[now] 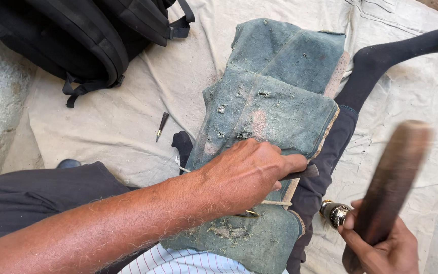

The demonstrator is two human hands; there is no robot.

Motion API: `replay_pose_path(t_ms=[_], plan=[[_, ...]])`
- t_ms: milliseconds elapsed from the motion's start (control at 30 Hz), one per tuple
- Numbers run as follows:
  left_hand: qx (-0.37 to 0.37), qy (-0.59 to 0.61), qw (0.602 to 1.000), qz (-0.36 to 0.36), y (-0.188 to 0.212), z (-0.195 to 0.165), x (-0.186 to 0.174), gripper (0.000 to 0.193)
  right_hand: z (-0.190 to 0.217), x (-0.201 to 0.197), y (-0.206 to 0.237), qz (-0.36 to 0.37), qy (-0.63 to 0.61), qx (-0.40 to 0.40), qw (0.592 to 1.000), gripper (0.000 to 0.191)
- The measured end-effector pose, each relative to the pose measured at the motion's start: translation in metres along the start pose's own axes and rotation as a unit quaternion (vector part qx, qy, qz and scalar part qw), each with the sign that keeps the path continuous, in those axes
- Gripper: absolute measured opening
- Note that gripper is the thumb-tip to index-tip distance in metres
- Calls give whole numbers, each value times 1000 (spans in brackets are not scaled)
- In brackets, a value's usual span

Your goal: The person sits on the ground with a padded cushion on their lap and repeatedly strikes a punch with a wooden mallet against brass lamp bases to shape the metal, repositioning each base by hand and setting worked pieces aside.

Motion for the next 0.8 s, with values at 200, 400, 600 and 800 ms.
replay_pose_path(t_ms=[200, 400, 600, 800], plan=[[-3, 10, 1000, -6, 12, 3, 5, 38, 53, 5, 9, -30, 52, -56, 997, 46], [-6, 31, 999, -16, 15, 7, 8, 39, 68, -1, 13, -43, 145, -98, 984, 45], [10, 29, 998, -56, 16, 10, 6, 41, 56, -10, 8, 4, 532, 93, 841, 56], [-8, 21, 1000, -16, 11, 14, 3, 44, 42, 8, 12, -69, 45, -114, 990, 46]])
Point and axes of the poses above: each hand's wrist, its own y-axis away from the middle knuckle, its own x-axis out of the palm, z = x × y, the point moved 2 cm from there along -y, towards the middle knuckle, and after that the axes turned 13 degrees about z, right-handed, at the moved point
